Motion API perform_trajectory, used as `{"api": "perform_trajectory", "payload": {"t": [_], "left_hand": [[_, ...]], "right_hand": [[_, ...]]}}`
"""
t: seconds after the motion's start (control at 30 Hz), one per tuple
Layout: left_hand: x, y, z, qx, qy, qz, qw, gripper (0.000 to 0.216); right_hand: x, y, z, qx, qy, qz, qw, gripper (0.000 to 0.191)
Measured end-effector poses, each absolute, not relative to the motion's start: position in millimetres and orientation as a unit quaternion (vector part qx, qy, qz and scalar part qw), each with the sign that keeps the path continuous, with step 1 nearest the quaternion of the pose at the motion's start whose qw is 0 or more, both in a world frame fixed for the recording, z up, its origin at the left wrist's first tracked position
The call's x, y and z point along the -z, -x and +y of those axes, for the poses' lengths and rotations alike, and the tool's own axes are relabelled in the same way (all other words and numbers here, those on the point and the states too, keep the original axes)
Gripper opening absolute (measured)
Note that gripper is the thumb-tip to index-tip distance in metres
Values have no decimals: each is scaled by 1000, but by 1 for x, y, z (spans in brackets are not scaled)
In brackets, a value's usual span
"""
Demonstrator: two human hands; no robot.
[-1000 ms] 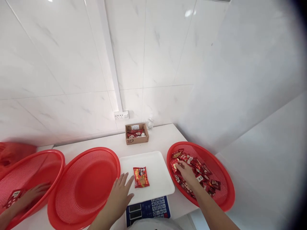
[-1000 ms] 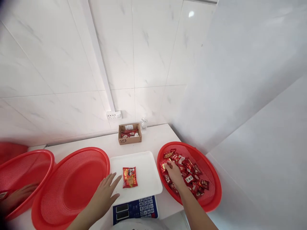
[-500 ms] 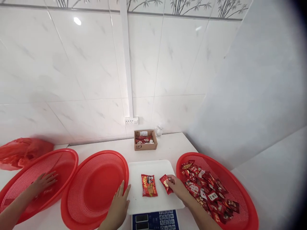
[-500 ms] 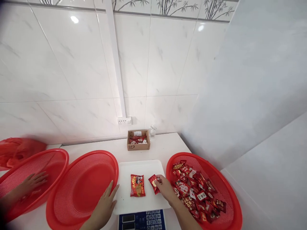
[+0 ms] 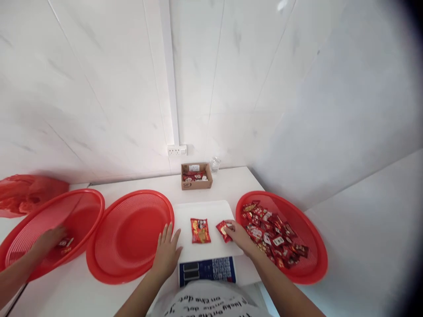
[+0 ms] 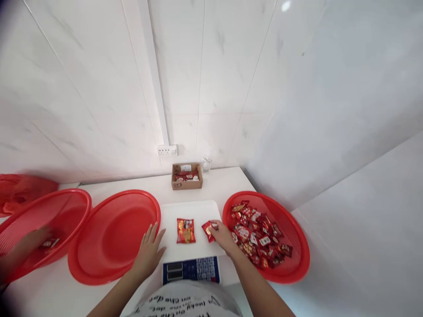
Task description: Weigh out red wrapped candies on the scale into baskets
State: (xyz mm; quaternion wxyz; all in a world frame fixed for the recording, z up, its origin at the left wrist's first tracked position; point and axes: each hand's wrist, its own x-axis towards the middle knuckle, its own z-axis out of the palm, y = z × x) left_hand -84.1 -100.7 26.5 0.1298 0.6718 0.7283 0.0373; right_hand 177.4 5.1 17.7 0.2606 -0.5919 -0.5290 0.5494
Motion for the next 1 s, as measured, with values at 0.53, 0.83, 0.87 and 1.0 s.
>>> {"api": "perform_trajectory", "payload": {"t": [0.53, 0.83, 0.87, 1.0], "left_hand": [[-18, 6, -70, -6, -819, 544, 181, 65], [-8, -4, -33, 8, -808, 570, 147, 59], [-8, -2, -30, 8, -810, 569, 145, 58], [-11, 3, -28, 10, -812, 566, 143, 56]], "right_hand": [[-33, -224, 5, -428, 643, -565, 290, 43], [-4, -309, 3, -363, 693, -619, 74, 51], [3, -313, 2, -366, 680, -633, 47, 55], [30, -312, 1, -365, 668, -649, 8, 67]]}}
